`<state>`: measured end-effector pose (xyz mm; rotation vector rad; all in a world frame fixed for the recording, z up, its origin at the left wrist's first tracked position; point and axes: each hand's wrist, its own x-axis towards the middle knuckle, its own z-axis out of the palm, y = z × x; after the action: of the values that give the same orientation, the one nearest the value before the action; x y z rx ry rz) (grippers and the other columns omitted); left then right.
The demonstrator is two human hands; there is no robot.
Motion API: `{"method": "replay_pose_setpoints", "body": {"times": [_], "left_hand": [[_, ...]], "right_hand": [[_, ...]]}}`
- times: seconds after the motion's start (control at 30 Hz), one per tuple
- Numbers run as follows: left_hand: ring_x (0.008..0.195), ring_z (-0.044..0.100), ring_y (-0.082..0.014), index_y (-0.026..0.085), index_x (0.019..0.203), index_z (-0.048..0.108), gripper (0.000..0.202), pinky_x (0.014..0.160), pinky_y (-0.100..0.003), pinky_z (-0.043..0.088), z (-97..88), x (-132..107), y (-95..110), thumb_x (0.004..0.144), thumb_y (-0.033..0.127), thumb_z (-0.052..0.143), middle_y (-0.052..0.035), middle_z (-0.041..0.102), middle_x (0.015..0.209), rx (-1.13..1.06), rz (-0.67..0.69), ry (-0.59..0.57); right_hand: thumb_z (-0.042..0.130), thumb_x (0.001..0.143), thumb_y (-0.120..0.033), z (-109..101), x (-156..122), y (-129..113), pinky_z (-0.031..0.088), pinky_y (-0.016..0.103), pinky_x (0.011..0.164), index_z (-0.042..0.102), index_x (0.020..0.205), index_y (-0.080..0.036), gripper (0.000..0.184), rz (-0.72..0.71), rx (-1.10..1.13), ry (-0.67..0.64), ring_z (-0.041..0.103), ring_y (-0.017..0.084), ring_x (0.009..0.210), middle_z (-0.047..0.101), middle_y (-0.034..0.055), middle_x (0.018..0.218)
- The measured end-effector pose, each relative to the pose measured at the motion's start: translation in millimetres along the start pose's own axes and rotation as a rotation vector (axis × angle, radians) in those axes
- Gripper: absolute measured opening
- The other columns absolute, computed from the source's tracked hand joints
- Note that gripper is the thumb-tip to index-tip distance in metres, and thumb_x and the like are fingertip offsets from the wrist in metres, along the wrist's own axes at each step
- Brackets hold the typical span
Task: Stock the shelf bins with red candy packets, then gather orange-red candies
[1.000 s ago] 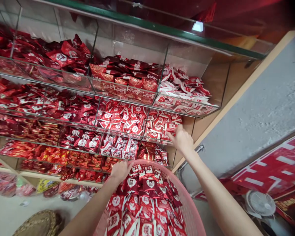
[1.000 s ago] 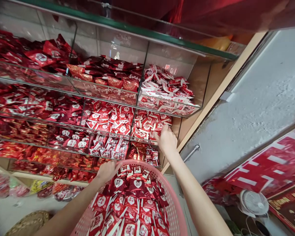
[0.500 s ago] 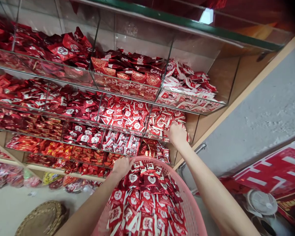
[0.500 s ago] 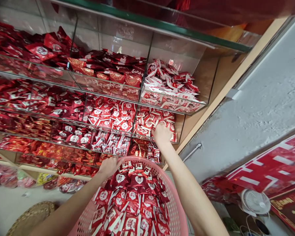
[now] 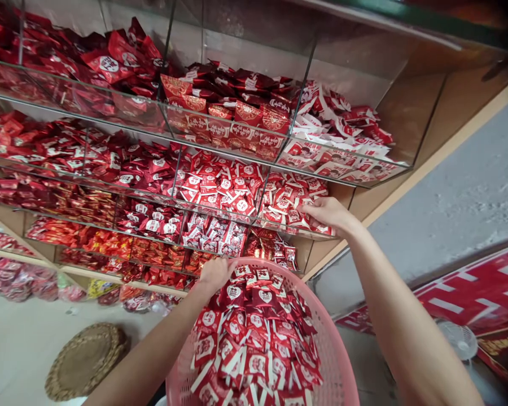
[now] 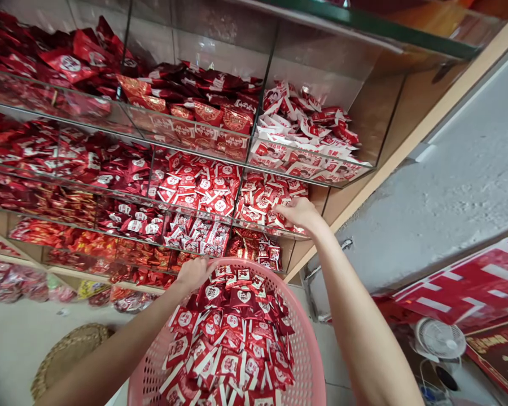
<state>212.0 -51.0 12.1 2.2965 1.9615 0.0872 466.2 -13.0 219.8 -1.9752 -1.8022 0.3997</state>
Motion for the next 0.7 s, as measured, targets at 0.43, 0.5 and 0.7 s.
{"method": "replay_pose_setpoints", "body": {"times": [0.43,0.5,0.7], "left_hand": [[0.082,0.061,-0.0255,0.011,0.103,0.053,0.054,0.068,-0.034,0.045,-5.1,-1,2,0.088,0.049,0.017,-0.0143,0.063,0.085,-0.001,0.014,-0.034],[0.082,0.061,-0.0263,0.01,0.103,0.053,0.059,0.068,-0.035,0.045,-5.4,-2,2,0.088,0.051,0.013,-0.0145,0.063,0.084,-0.007,0.012,-0.016],[0.082,0.06,-0.0275,0.01,0.101,0.054,0.068,0.068,-0.036,0.045,-4.4,-3,2,0.085,0.056,0.007,-0.0155,0.063,0.085,-0.012,0.002,-0.003]], "right_hand": [[0.052,0.074,-0.043,82,-146,-56,0.038,0.022,0.049,0.05,0.072,-0.02,0.024,-0.599,0.06,-0.429,0.051,0.011,0.055,0.058,-0.0008,0.065],[0.054,0.073,-0.04,123,-166,-58,0.042,0.026,0.051,0.053,0.078,-0.017,0.023,-0.692,-0.136,-0.493,0.054,0.015,0.059,0.06,0.0025,0.068],[0.058,0.073,-0.033,195,-192,-56,0.049,0.036,0.069,0.054,0.099,-0.009,0.036,-0.857,-0.36,-0.487,0.057,0.026,0.086,0.061,0.0142,0.093]]}}
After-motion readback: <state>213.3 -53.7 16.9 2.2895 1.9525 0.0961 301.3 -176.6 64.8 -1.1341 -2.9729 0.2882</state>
